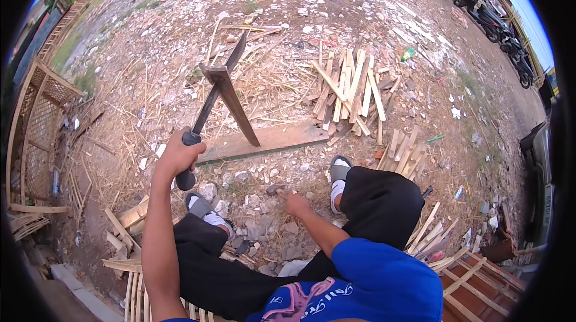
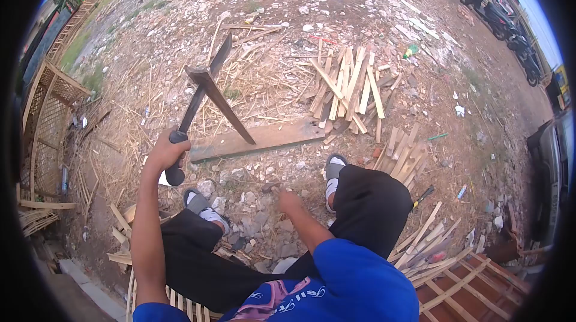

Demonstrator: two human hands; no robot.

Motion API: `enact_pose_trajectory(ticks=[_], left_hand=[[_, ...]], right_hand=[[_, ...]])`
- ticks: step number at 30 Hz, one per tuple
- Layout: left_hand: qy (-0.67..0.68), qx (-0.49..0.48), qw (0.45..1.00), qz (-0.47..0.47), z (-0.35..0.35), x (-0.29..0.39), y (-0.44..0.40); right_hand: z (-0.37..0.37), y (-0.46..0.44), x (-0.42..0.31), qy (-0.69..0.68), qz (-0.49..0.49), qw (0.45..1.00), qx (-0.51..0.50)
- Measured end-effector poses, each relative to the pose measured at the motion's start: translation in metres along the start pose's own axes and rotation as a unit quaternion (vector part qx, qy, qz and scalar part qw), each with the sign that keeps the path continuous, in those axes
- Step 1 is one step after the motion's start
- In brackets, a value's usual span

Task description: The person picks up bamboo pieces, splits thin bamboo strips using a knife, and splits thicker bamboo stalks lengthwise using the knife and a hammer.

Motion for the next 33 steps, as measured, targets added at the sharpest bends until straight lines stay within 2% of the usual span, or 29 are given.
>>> enact_pose_trajectory(ticks=[3,6,9,11,13,14,15,16,17,19,20,21,23,24,29,33], left_hand=[[-0.002,0.001,1.000,0.007,0.000,0.005,0.001],[-0.012,0.003,1.000,0.013,-0.004,0.003,-0.005],[-0.003,-0.010,1.000,0.009,-0.006,-0.005,-0.005],[-0.006,-0.003,1.000,0.010,-0.009,-0.003,0.000],[0.000,-0.004,1.000,0.016,-0.009,-0.002,0.000],[0.003,-0.009,1.000,0.020,-0.008,-0.005,-0.002],[0.005,-0.009,1.000,0.024,-0.006,-0.004,-0.003],[0.006,-0.009,1.000,0.025,-0.005,-0.005,-0.003],[0.006,-0.009,1.000,0.025,-0.004,-0.007,-0.002],[-0.008,-0.005,0.999,0.037,-0.005,-0.006,-0.003],[-0.016,-0.002,0.999,0.036,-0.003,-0.004,-0.001],[-0.024,0.003,0.999,0.032,-0.001,-0.005,0.002],[-0.044,-0.005,0.999,0.027,-0.004,0.004,0.007],[-0.040,-0.015,0.999,0.027,-0.003,0.002,0.005],[-0.047,-0.013,0.998,0.031,-0.004,0.001,0.005],[-0.035,-0.016,0.999,0.013,-0.002,-0.003,0.002]], right_hand=[[-0.010,-0.005,-0.007,-0.034,0.024,0.999,-0.027],[-0.012,-0.015,0.012,-0.095,-0.055,0.994,0.006],[-0.035,-0.042,-0.002,-0.232,-0.044,0.970,0.056],[-0.096,-0.031,-0.042,-0.299,-0.071,0.944,0.116],[-0.182,0.010,-0.101,-0.287,-0.138,0.932,0.176],[-0.214,0.015,-0.118,-0.256,-0.232,0.906,0.244],[-0.250,0.038,-0.147,-0.317,-0.199,0.903,0.213],[-0.282,0.073,-0.177,-0.341,-0.233,0.885,0.214],[-0.306,0.081,-0.191,-0.296,-0.292,0.872,0.260],[-0.345,0.126,-0.226,-0.351,-0.325,0.863,0.160],[-0.356,0.117,-0.229,-0.291,-0.342,0.870,0.205],[-0.360,0.110,-0.230,-0.230,-0.359,0.871,0.246],[-0.355,0.127,-0.231,-0.188,-0.337,0.886,0.257],[-0.346,0.121,-0.225,-0.181,-0.368,0.869,0.278],[-0.339,0.114,-0.218,-0.093,-0.323,0.916,0.217],[-0.352,0.125,-0.244,-0.173,-0.398,0.854,0.288]])
Point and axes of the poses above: each hand's wrist, its own y-axis away from the middle knuckle, its own z-axis out of the palm, x = y × z, the point moved 1 cm from there along -y, towards the middle knuckle, and after that the axes turned 13 degrees about -y, right-handed, at the moved point
